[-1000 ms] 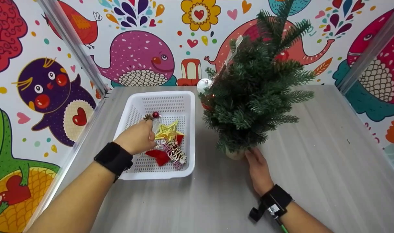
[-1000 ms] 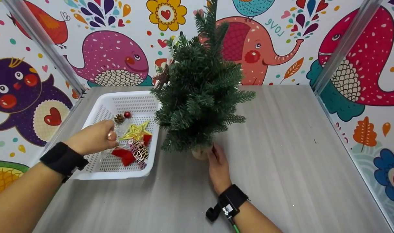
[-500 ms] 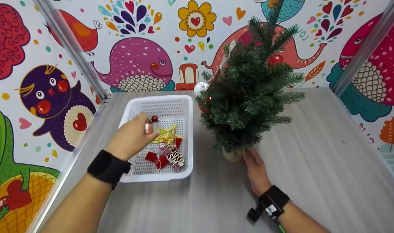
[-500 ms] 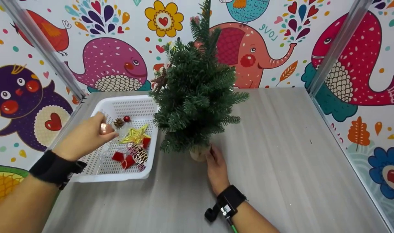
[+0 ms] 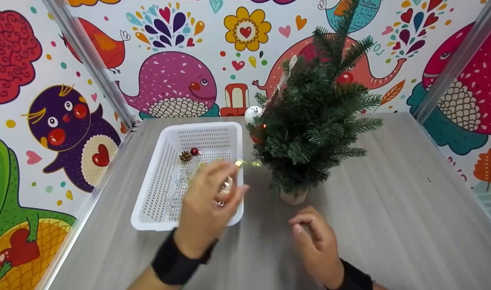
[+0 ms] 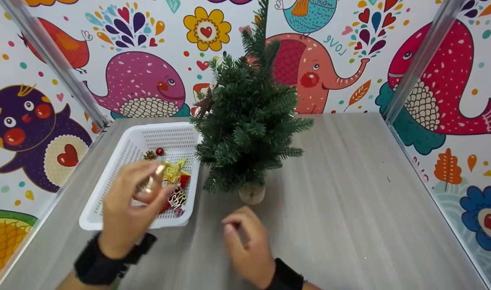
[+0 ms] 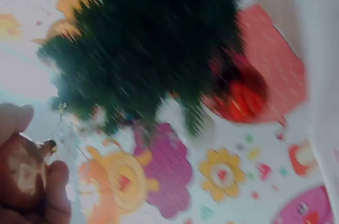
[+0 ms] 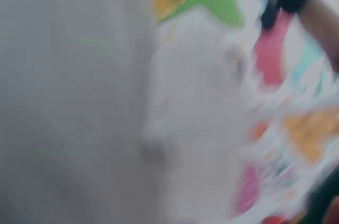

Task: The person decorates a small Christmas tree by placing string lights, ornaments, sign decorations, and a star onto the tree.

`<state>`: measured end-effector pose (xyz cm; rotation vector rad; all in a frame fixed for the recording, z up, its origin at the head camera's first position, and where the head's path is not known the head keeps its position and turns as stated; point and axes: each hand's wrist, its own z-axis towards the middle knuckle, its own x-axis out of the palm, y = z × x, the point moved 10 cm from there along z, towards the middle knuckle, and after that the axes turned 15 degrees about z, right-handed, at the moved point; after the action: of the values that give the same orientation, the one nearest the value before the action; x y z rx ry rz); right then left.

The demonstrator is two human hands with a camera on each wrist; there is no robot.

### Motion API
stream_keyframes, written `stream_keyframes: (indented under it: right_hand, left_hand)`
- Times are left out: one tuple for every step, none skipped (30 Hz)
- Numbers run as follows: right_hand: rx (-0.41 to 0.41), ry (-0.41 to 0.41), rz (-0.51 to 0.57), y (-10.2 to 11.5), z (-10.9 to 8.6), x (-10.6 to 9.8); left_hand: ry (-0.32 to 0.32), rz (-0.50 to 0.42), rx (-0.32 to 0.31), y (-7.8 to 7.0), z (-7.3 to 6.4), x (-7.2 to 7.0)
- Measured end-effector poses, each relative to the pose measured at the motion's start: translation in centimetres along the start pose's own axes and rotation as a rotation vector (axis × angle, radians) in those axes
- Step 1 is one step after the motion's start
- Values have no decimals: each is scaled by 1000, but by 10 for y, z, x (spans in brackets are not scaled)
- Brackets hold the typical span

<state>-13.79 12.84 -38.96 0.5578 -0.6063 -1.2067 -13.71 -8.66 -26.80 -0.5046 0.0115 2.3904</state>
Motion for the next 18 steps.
stream_keyframes:
  right_hand:
    - [-51,65,53,14,6,11]
    - [-65,109,105,25,14,18]
    - [-54,131,156,32,21,22]
    - [-22,129,191,36,30,24]
    - [28,116,224,38,38,24]
    - [84,94,251,38,45,23]
    - [139,66,274,37,49,20]
    - [192,32,286,35,52,16]
    - [226,5,302,34,54,13]
    - [255,-17,310,32,55,9]
    - [275,-34,328,31,56,5]
    - [275,-44,348,31,56,2]
    - [273,-52,359,31,57,-1]
    - [272,-60,368,30,57,-4]
    - [268,-63,380,29,58,-6]
    - [266,-72,385,29,59,-8]
    - [261,-79,383,29,59,-11]
    - [250,-88,368,29,61,-14]
  left_hand:
    - [-41,-19,37,-14,-1,0]
    - [-75,-40,70,-26,-1,0]
    - [-102,-58,102,-38,-2,2]
    - [-120,-69,124,-48,-2,4]
    - [-126,-90,129,-55,-3,8]
    - [-125,-114,132,-62,-3,11]
    - [-116,-129,131,-68,-4,15]
    - [-102,-142,124,-72,-5,20]
    - [-84,-155,112,-74,-5,25]
    - [-64,-171,95,-76,-6,30]
    - [-46,-186,80,-76,-7,33]
    - [-27,-200,67,-76,-8,37]
    - [-12,-209,58,-76,-9,39]
    - [-1,-220,50,-75,-10,41]
    - [7,-229,46,-74,-10,43]
    - [14,-234,43,-74,-11,44]
    - [19,-238,43,-73,-12,45]
    - [26,-241,42,-73,-13,46]
